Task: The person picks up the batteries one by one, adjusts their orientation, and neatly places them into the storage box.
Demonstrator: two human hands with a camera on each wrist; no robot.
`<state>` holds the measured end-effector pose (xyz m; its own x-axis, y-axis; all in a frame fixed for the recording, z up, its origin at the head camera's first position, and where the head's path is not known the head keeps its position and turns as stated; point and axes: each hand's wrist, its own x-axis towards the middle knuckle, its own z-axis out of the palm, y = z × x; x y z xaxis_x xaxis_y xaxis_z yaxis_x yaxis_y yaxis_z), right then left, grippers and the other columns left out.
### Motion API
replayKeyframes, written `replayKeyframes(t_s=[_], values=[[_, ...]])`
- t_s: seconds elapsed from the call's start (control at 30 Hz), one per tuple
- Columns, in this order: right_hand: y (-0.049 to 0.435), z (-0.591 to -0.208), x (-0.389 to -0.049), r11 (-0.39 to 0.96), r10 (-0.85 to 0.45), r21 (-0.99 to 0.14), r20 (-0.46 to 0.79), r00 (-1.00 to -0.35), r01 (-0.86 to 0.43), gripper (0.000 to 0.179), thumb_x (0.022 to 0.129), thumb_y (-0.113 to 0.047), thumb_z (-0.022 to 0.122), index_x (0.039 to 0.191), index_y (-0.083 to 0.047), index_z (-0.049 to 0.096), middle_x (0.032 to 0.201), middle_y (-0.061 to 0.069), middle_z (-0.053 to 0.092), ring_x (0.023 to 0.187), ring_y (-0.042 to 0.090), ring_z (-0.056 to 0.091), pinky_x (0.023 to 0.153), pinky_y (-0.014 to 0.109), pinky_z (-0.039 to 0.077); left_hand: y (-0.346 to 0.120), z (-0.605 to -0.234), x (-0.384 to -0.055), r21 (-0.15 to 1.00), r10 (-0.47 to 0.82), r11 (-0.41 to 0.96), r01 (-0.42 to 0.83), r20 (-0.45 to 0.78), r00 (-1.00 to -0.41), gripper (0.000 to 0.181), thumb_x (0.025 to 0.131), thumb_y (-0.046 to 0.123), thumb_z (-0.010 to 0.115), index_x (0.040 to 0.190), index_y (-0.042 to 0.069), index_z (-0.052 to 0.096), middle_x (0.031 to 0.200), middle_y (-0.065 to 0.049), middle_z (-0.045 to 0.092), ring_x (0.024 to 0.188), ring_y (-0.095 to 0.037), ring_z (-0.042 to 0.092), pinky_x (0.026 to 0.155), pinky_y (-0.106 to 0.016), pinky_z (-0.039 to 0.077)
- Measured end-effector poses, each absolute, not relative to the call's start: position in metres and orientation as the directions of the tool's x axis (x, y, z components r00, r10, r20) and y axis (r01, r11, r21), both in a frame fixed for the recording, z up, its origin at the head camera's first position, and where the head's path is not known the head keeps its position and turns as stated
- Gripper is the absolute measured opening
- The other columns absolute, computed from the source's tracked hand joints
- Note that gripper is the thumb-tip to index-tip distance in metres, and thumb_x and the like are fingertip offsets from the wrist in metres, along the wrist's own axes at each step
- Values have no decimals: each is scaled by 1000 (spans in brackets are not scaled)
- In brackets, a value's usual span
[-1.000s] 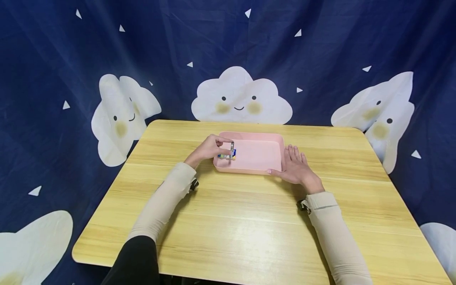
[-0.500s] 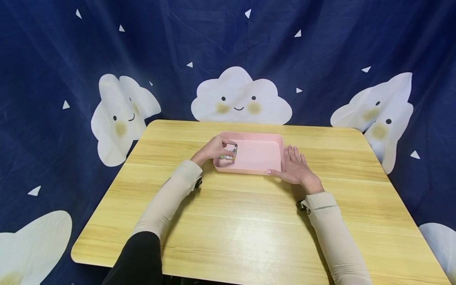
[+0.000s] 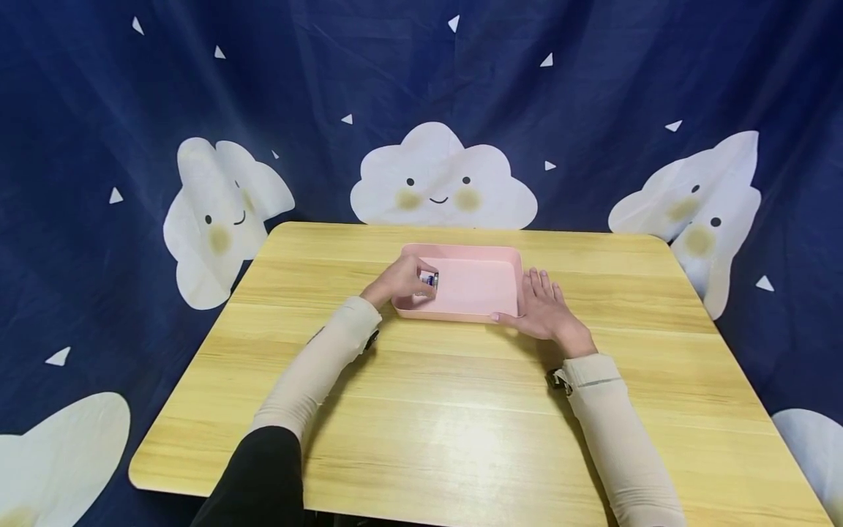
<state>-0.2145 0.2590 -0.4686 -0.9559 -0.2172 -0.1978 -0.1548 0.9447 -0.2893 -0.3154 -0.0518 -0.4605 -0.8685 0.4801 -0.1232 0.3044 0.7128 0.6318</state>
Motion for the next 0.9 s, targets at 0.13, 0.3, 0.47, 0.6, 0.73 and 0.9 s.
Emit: replayKeyframes(t_s=[0.13, 0.3, 0.47, 0.6, 0.73, 0.9], values=[[259, -468, -215, 946, -217, -286, -199, -956, -155, 125, 91, -82, 45, 161, 10, -2, 171, 28, -8, 159, 48, -9, 128, 64, -2, -49, -460, -316, 574, 483, 754, 320, -153, -862, 56, 81, 20, 87, 133, 10, 71, 52, 4, 51, 47, -7, 37, 47, -23, 32], [258, -468, -214, 946, -212, -289, -203, -956, -149, 126, 91, -82, 45, 161, 10, -3, 171, 28, -8, 159, 47, -10, 128, 63, -2, -46, -462, -316, 487, 486, 798, 356, -169, -857, 54, 84, 23, 85, 134, 12, 70, 66, -4, 70, 48, -6, 38, 53, -24, 35], [258, -468, -214, 945, -211, -293, -207, -955, -145, 127, 90, -83, 45, 161, 10, -3, 171, 28, -8, 159, 47, -9, 128, 63, -2, -45, -463, -314, 437, 493, 811, 389, -153, -856, 51, 85, 25, 84, 133, 13, 71, 90, -6, 79, 55, -7, 41, 63, -25, 41], [258, -467, -214, 946, -210, -291, -213, -954, -144, 127, 90, -84, 45, 161, 10, -3, 171, 28, -9, 159, 47, -9, 128, 63, -2, -45, -463, -312, 421, 491, 817, 394, -150, -858, 49, 86, 26, 82, 133, 13, 72, 100, -5, 79, 65, -10, 48, 67, -27, 43], [259, -467, -214, 944, -213, -296, -220, -952, -142, 127, 90, -83, 44, 161, 10, -4, 171, 27, -10, 159, 47, -10, 128, 63, -3, -44, -463, -310, 400, 489, 825, 399, -152, -859, 48, 87, 27, 80, 133, 14, 72, 102, -4, 78, 75, -14, 57, 70, -28, 46], [258, -466, -214, 943, -212, -300, -219, -952, -141, 127, 90, -83, 45, 161, 10, -4, 171, 27, -10, 159, 47, -11, 128, 63, -3, -44, -464, -311, 378, 505, 822, 426, -136, -852, 45, 86, 26, 78, 130, 15, 73, 103, -2, 77, 80, -16, 60, 70, -29, 47]])
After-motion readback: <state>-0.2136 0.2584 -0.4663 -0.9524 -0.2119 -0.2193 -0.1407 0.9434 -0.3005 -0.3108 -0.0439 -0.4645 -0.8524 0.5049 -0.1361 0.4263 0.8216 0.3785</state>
